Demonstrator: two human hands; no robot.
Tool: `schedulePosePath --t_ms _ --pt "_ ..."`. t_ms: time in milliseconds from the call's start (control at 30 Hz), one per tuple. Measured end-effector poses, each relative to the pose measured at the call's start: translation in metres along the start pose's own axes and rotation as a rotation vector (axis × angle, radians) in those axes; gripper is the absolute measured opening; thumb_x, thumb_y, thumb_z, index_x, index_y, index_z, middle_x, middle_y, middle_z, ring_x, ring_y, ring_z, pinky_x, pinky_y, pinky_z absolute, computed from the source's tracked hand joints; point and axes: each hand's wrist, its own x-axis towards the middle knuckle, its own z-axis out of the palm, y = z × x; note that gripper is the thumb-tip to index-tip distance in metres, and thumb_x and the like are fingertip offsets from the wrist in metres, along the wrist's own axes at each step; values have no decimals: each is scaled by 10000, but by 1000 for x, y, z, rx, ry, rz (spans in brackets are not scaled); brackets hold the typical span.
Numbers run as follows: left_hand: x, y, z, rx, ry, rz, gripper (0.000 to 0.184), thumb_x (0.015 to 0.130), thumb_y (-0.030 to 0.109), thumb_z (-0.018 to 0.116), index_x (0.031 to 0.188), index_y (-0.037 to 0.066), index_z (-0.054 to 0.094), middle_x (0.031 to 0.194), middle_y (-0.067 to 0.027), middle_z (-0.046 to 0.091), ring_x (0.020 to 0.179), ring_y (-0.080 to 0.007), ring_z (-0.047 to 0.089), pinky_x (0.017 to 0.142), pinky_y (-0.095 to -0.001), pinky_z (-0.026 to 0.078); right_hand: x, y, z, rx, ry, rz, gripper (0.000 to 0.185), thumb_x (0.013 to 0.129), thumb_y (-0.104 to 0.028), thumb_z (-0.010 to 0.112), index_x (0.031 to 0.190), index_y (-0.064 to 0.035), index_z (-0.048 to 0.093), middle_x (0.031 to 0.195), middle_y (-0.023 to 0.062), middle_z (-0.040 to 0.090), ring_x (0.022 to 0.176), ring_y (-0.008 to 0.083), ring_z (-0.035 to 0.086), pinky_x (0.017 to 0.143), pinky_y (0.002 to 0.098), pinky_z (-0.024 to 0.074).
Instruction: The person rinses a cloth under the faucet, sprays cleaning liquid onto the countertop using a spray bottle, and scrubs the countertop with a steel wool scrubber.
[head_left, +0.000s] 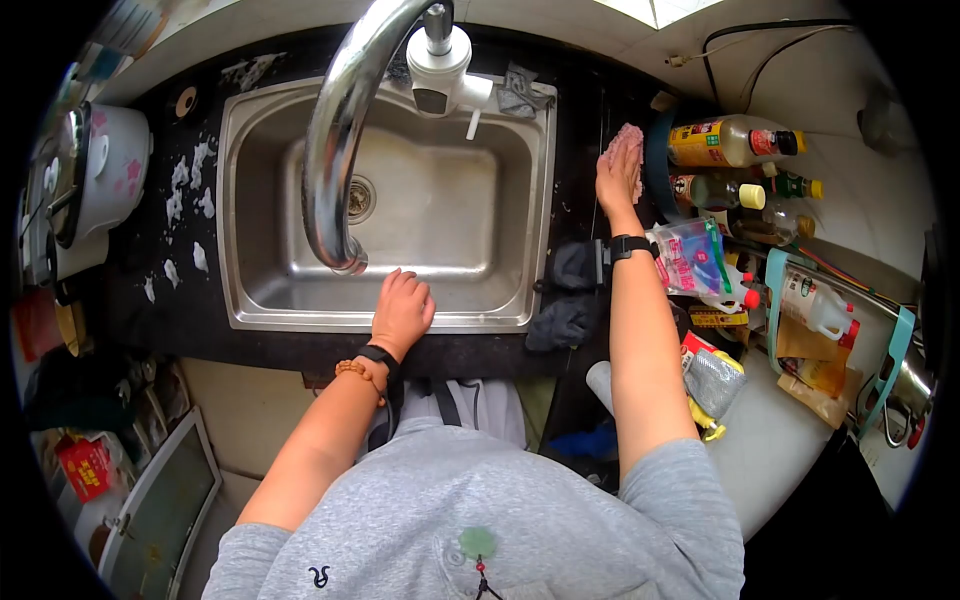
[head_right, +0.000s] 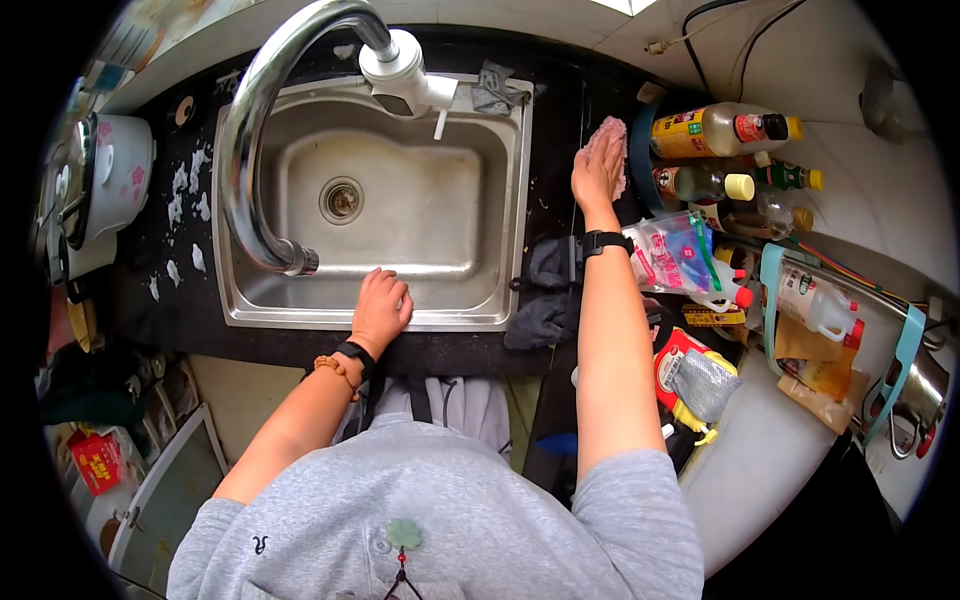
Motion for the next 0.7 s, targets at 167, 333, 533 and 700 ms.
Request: schedulePosePath --t_ms 167,333,533,700 --pt "2 2 0 6 -51 4 113 807 119 649 878 31 639 913 -151 648 1068 -320 605 1092 -488 407 34 22 -7 119 -51 -41 729 999 -336 435 1585 -15 146 1647 263 80 1535 399 65 1241 449 81" --pt "3 3 -2 7 -26 0 86 796 95 647 851 31 633 926 -147 646 1059 -318 605 1077 -480 424 124 36 31 88 79 -55 737 958 -235 501 1573 -4 168 1645 255 102 1534 399 72 1246 419 112" --pt "4 4 -2 17 -56 -4 107 788 115 653 857 34 640 903 -146 649 1052 -316 608 1083 -479 415 86 -68 28 201 0 -539 663 832 40 505 1484 13 391 1557 292 318 1475 430 261 1224 422 228" --pt "2 0 0 -2 -33 -5 112 779 112 654 855 31 641 906 -147 651 1050 -315 608 1082 -476 417 103 -44 -7 205 -159 -412 711 814 91 464 1508 32 324 1568 281 311 1471 430 274 1212 391 250"
